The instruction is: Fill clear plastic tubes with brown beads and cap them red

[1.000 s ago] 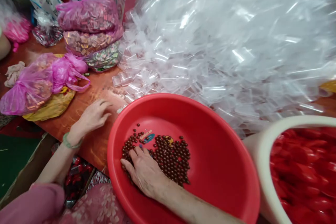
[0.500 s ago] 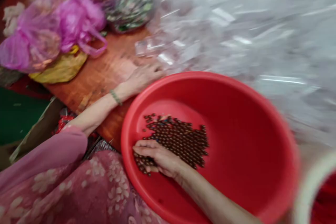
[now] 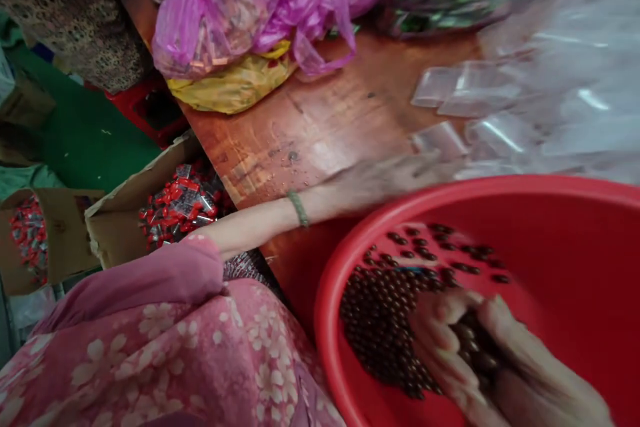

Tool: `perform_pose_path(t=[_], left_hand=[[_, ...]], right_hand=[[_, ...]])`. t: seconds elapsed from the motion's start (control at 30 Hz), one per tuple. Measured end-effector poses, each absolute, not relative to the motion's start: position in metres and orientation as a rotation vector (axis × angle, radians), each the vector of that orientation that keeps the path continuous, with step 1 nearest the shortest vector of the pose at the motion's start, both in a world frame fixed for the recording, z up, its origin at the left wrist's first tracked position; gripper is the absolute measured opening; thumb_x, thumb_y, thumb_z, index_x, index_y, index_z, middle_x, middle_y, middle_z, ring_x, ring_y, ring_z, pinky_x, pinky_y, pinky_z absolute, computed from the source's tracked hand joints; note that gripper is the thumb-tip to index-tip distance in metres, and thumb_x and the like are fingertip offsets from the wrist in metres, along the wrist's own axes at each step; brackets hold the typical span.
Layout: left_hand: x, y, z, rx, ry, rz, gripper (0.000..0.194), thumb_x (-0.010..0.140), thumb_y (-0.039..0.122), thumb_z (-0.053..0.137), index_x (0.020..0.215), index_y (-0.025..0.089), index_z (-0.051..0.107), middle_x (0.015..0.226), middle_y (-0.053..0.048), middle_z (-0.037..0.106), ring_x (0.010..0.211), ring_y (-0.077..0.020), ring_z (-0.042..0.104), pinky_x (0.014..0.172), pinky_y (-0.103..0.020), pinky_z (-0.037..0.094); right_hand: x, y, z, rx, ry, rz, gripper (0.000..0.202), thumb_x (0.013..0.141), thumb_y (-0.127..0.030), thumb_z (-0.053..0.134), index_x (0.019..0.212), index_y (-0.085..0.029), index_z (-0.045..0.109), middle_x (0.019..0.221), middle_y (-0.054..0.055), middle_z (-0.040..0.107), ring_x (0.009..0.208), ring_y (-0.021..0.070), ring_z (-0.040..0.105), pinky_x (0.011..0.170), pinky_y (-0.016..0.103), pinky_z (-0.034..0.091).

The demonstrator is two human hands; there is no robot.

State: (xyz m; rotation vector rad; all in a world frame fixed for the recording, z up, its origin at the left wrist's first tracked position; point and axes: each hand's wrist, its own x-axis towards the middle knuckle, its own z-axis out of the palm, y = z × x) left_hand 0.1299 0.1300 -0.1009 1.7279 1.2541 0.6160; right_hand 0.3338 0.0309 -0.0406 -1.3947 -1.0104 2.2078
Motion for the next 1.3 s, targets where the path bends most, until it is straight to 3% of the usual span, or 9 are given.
perform_pose_path(t=[0.1,0.17,0.23,0.37,0.53,0.67,0.97,1.13,1.3], left_hand=[[0.115,0.121,-0.112,1.823,1.222,0.91,0.036,0.09,0.016,0.039,0.078,0.004,0.071,0.138,-0.004,0.062,0.136,-0.023,0.048,0.104,-0.028,0.04],[0.107,0.118,-0.117,1.759,1.209,1.052,0.021,0.085,0.007,0.059,0.101,0.009,0.073,0.137,-0.009,0.064,0.138,-0.0233,0.049,0.114,-0.037,0.037],[0.098,0.114,-0.113,1.6,1.248,1.128,0.031,0.084,0.005,0.063,0.114,0.012,0.07,0.134,-0.014,0.065,0.132,-0.0232,0.057,0.114,-0.042,0.042],[0.084,0.094,-0.077,1.475,1.245,1.253,0.037,0.089,0.026,0.066,0.125,0.016,0.065,0.123,-0.012,0.072,0.111,-0.0207,0.071,0.105,-0.04,0.052],[0.093,0.059,-0.022,1.654,1.074,1.245,0.025,0.093,0.027,0.061,0.115,0.017,0.067,0.11,-0.008,0.076,0.102,-0.016,0.072,0.095,-0.029,0.056],[0.119,0.042,-0.003,1.795,0.881,1.103,0.02,0.092,0.02,0.062,0.11,0.017,0.07,0.112,-0.009,0.074,0.106,-0.0164,0.069,0.098,-0.03,0.054],[0.157,0.031,-0.006,1.606,0.751,0.733,0.017,0.088,0.023,0.067,0.102,0.016,0.074,0.103,-0.007,0.073,0.095,-0.0155,0.067,0.089,-0.028,0.054],[0.164,0.029,-0.011,1.181,0.804,0.66,0.031,0.087,0.024,0.066,0.118,0.019,0.065,0.104,-0.006,0.072,0.09,-0.0136,0.067,0.082,-0.025,0.056],[0.168,0.036,-0.012,0.836,0.878,0.844,0.027,0.076,0.025,0.078,0.098,0.02,0.063,0.089,0.001,0.07,0.08,-0.0082,0.066,0.075,-0.018,0.053]], right_hand=[[0.317,0.028,-0.018,-1.466,-0.721,1.951,0.028,0.074,-0.053,0.072,0.064,-0.027,0.066,0.055,0.001,0.036,0.039,0.0067,0.031,0.031,0.03,0.012],[0.311,0.029,-0.007,-1.392,-0.632,1.922,0.03,0.067,-0.051,0.079,0.062,-0.024,0.067,0.054,0.0,0.036,0.039,0.0044,0.031,0.033,0.025,0.01],[0.313,0.031,-0.001,-1.303,-0.542,1.856,0.031,0.069,-0.05,0.079,0.063,-0.022,0.068,0.056,-0.002,0.038,0.039,0.0021,0.029,0.033,0.02,0.01],[0.325,0.032,0.004,-1.104,-0.451,1.742,0.031,0.069,-0.048,0.081,0.066,-0.021,0.066,0.056,-0.006,0.039,0.039,0.0015,0.024,0.031,0.014,0.011],[0.329,0.032,0.015,-0.925,-0.451,1.672,0.03,0.075,-0.045,0.078,0.066,-0.02,0.065,0.055,-0.006,0.038,0.04,0.002,0.022,0.03,0.014,0.012],[0.323,0.035,0.033,-0.857,-0.412,1.599,0.032,0.079,-0.044,0.075,0.065,-0.02,0.061,0.054,-0.007,0.037,0.039,0.0022,0.022,0.03,0.016,0.012],[0.305,0.043,0.041,-0.953,-0.384,1.556,0.05,0.078,-0.064,0.07,0.064,-0.019,0.054,0.052,-0.006,0.047,0.037,0.0028,0.033,0.031,0.017,0.021],[0.312,0.047,0.033,-0.99,-0.247,1.552,0.05,0.083,-0.062,0.065,0.063,-0.018,0.053,0.05,-0.006,0.045,0.035,0.0016,0.03,0.029,0.015,0.016],[0.321,0.048,0.029,-0.949,-0.177,1.479,0.048,0.086,-0.057,0.065,0.062,-0.019,0.05,0.049,-0.008,0.038,0.035,0.0015,0.023,0.027,0.015,0.014]])
